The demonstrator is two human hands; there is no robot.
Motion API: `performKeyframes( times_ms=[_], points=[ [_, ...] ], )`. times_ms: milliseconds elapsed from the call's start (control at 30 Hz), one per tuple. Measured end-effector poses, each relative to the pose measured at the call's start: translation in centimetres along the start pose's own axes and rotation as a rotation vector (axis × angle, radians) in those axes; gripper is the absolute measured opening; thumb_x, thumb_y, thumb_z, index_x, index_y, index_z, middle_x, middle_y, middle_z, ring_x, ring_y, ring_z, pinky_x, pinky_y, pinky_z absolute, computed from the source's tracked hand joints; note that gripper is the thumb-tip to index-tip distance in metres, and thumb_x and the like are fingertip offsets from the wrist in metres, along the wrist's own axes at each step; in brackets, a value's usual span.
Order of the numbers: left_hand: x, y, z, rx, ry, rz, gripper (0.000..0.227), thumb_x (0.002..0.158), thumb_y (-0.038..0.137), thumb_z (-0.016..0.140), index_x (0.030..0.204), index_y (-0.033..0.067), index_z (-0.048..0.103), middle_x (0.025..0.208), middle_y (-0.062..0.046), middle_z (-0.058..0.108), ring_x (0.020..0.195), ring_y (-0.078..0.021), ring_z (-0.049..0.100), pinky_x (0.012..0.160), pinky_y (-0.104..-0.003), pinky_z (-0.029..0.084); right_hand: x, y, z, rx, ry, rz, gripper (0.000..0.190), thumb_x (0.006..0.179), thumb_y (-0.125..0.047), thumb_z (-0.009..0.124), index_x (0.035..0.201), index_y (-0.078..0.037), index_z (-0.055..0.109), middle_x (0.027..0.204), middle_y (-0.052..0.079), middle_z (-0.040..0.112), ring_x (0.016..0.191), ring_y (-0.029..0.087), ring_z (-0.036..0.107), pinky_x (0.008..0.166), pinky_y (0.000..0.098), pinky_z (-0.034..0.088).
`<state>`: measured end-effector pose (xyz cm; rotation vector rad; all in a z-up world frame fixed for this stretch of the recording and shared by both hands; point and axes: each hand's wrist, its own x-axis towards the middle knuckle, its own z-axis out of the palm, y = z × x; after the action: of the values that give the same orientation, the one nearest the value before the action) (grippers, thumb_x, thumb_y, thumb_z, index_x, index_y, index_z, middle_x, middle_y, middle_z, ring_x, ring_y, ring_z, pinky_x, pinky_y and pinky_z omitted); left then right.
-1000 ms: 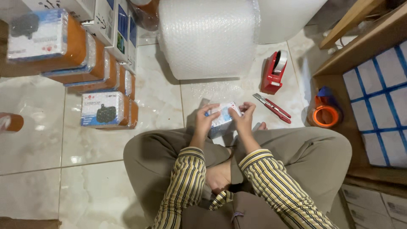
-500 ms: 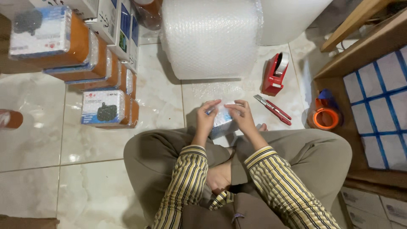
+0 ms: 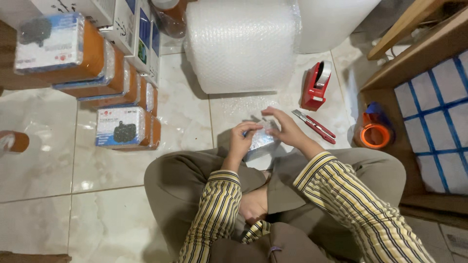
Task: The person sits on the floor and wraps small rectangular boxes in bubble wrap. They fold the bubble wrap around each box, secure it with clear tape using a handheld dispenser, and place the finished packages into a nearby cardboard box.
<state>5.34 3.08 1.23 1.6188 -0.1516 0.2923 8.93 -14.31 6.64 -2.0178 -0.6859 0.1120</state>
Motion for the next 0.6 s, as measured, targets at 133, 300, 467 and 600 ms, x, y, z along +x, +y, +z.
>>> performKeyframes(
  times_ms=[133, 300, 467, 600],
  points=[
    [0.2, 0.8, -0.2, 0.028, -0.014, 0.036, 0.028, 0.071, -0.011, 0.065, 0.079, 0.0136, 0.076, 0.078, -0.006, 0.070, 0.083, -0.0239, 0.068, 0.080, -0.032, 0.051, -0.2, 2.9, 1.5, -0.223, -0.051, -0.131, 0.023, 0.079, -0.013, 0.069, 0.100, -0.008, 0.063, 0.077, 0.008, 0.062, 0.080, 0.029, 0.063, 0.082, 0.0439, 0.046],
    [-1.3, 7.3, 0.2, 0.457, -0.080, -0.190, 0.054, 0.069, 0.013, 0.069, 0.117, 0.0178, 0.046, 0.098, -0.008, 0.066, 0.102, -0.0337, 0.061, 0.091, -0.046, 0.047, -0.6, 3.7, 2.4, -0.494, -0.004, -0.218, 0.033, 0.065, -0.003, 0.065, 0.095, -0.016, 0.059, 0.075, 0.003, 0.047, 0.076, 0.026, 0.051, 0.072, 0.0395, 0.041],
    [-2.6, 7.2, 1.5, 0.611, -0.124, -0.020, 0.053, 0.074, 0.006, 0.069, 0.123, -0.0009, 0.051, 0.096, -0.016, 0.058, 0.097, -0.0368, 0.056, 0.087, -0.047, 0.046, -0.3, 3.2, 1.6, -0.236, 0.022, -0.109, 0.020, 0.067, -0.004, 0.068, 0.080, -0.015, 0.058, 0.071, 0.001, 0.051, 0.070, 0.023, 0.054, 0.070, 0.0350, 0.043],
    [-4.2, 3.5, 2.1, 0.676, -0.052, 0.156, 0.030, 0.078, -0.002, 0.066, 0.107, 0.0051, 0.068, 0.082, 0.001, 0.051, 0.089, -0.0197, 0.057, 0.086, -0.028, 0.044, 0.6, 2.0, -3.1, 0.447, -0.043, 0.174, 0.028, 0.071, -0.007, 0.070, 0.099, -0.009, 0.066, 0.077, 0.005, 0.066, 0.078, 0.016, 0.063, 0.083, 0.0336, 0.047]
  ],
)
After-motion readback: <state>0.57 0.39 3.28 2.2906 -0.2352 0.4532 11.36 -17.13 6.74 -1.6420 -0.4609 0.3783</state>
